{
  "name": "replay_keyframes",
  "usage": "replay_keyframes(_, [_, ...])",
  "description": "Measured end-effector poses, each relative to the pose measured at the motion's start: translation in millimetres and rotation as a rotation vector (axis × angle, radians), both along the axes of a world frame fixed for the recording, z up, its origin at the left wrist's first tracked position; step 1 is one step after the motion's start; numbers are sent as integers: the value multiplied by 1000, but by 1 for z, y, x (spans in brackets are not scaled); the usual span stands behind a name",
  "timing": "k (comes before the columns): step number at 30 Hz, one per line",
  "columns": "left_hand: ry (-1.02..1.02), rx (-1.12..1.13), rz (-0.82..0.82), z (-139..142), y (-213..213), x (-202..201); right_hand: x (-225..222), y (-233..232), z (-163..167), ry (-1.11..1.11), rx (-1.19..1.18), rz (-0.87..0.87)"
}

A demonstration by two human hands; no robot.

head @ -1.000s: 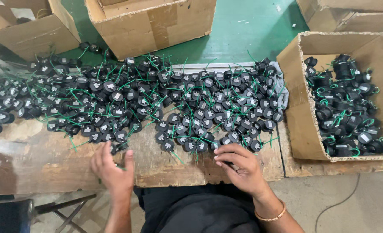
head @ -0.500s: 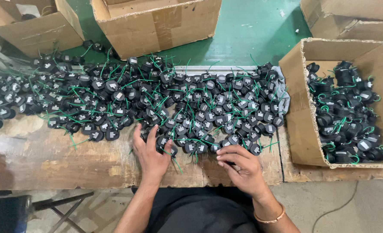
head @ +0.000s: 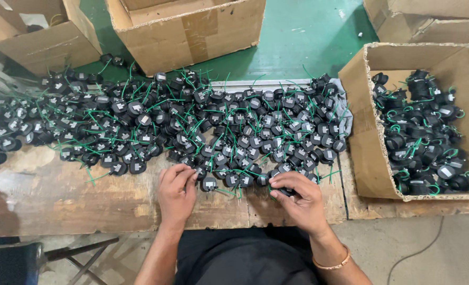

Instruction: The person picks up black plug adapters with green wires from a workbench, coils the wire around each adapter by hand, and places the finished adapters into a cardboard box, working through the pile one item at a time.

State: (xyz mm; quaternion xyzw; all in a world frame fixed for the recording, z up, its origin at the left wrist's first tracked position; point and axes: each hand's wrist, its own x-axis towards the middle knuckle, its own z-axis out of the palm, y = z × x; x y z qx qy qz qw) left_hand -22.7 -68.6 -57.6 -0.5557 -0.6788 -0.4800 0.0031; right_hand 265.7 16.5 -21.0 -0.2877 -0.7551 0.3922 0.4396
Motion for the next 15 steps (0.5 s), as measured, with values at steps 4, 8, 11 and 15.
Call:
replay_keyframes(4, [-99, 136, -74, 15, 15, 3, -3, 3, 4, -3, -134, -63])
replay_keyframes(8, [-653, 247, -349, 28, 29, 32, -20, 5, 2, 13, -342, 71])
replay_keyframes(11, [-476, 223, -482, 41, 42, 57, -34, 4, -7, 1, -387, 208])
replay_keyframes(15, [-115, 298, -551, 55, 48, 71, -36, 4, -20, -86, -216, 222])
